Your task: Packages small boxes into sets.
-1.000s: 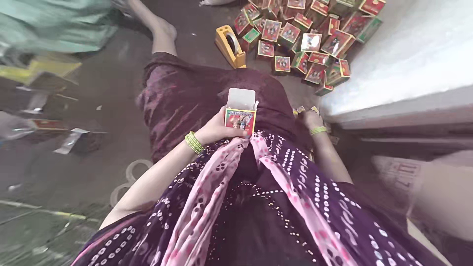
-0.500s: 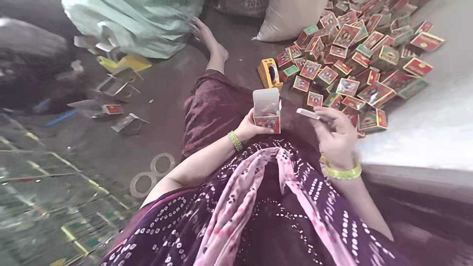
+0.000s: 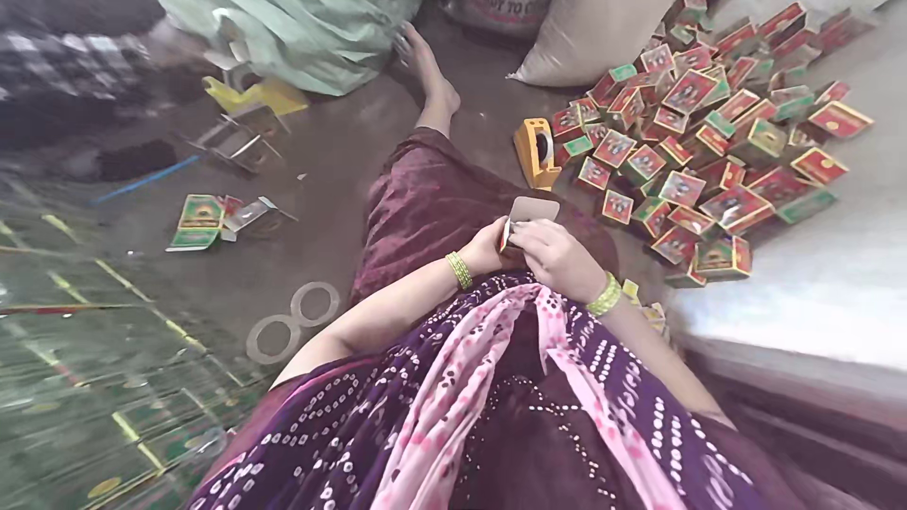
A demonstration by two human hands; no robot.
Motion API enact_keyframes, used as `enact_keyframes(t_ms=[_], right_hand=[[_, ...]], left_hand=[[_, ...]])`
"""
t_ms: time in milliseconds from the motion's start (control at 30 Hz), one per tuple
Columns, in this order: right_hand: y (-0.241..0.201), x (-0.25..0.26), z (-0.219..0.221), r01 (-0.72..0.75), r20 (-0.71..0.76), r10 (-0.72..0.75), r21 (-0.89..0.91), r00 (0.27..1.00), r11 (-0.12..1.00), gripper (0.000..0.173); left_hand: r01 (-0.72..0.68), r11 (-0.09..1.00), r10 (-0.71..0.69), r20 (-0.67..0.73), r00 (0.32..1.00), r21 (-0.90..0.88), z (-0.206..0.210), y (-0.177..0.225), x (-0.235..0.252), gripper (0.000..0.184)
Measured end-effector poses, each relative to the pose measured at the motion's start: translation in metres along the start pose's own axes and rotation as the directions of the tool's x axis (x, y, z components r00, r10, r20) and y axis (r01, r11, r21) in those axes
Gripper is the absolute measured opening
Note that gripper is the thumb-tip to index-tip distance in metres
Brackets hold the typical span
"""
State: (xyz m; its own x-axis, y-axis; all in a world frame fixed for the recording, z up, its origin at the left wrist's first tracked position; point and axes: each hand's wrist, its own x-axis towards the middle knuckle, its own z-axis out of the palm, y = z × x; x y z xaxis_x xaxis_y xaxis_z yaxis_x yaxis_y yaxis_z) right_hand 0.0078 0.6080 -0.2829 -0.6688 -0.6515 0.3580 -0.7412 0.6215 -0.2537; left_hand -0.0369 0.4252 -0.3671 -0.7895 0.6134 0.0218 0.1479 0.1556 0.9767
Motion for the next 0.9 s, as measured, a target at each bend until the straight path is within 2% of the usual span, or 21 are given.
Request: enact_keyframes(t_ms=[100, 300, 467, 533, 633, 700, 733, 800, 833, 900], right_hand=[[0.000, -0.007, 0.009, -0.050, 0.008, 0.051, -0.046, 0.999, 0.998, 0.025], [0.000, -0.010, 0.014, 0.027, 0.036, -0.026, -0.041, 0.999, 0.999, 0.014], [-0.009, -0.015, 0.014, -0.142, 0.160, 0.140, -0.002, 0.977, 0.990, 0.020], [-0.013, -0.018, 0.015, -0.116, 0.182, 0.111, 0.018, 0.977, 0.993, 0.020], [-0.015, -0.021, 0.010, -0.080, 0.104, 0.084, -0.037, 0.991, 0.996, 0.020], [-0.015, -0.027, 0.004, -0.168, -0.049, 0.166, -0.025, 0.985, 0.986, 0.025], [-0.014, -0.030, 0.001, -0.222, -0.165, 0.227, 0.045, 0.960, 0.974, 0.029], [-0.010, -0.032, 0.001, -0.284, -0.393, 0.360, 0.240, 0.846, 0.928, 0.033], [-0.007, -0.033, 0.003, -0.311, -0.434, 0.452, 0.359, 0.779, 0.880, 0.035], [-0.003, -0.032, 0.010, -0.343, -0.372, 0.630, 0.598, 0.682, 0.724, 0.039]], left_hand=[[0.005, 1.000, -0.005, 0.017, 1.000, 0.012, 0.004, -0.006, 0.001, 0.082], [0.085, 0.996, -0.085, 0.073, 0.994, 0.000, 0.008, -0.012, 0.000, 0.087], [0.085, 0.994, -0.092, 0.090, 0.992, 0.071, 0.015, -0.009, -0.003, 0.092], [0.069, 0.995, -0.076, 0.105, 0.992, 0.072, 0.017, -0.006, -0.007, 0.096], [0.034, 0.993, -0.045, 0.098, 0.994, 0.109, 0.015, 0.004, -0.009, 0.098], [-0.038, 0.996, 0.036, 0.027, 0.999, 0.075, 0.013, 0.011, -0.012, 0.099], [-0.090, 0.996, 0.091, -0.030, 0.995, 0.025, 0.012, 0.015, -0.013, 0.102], [-0.205, 0.977, 0.193, -0.148, 0.970, -0.067, 0.011, 0.019, -0.018, 0.106], [-0.236, 0.967, 0.216, -0.180, 0.960, -0.096, 0.010, 0.021, -0.020, 0.107], [-0.237, 0.963, 0.212, -0.182, 0.960, -0.130, 0.006, 0.027, -0.025, 0.105]])
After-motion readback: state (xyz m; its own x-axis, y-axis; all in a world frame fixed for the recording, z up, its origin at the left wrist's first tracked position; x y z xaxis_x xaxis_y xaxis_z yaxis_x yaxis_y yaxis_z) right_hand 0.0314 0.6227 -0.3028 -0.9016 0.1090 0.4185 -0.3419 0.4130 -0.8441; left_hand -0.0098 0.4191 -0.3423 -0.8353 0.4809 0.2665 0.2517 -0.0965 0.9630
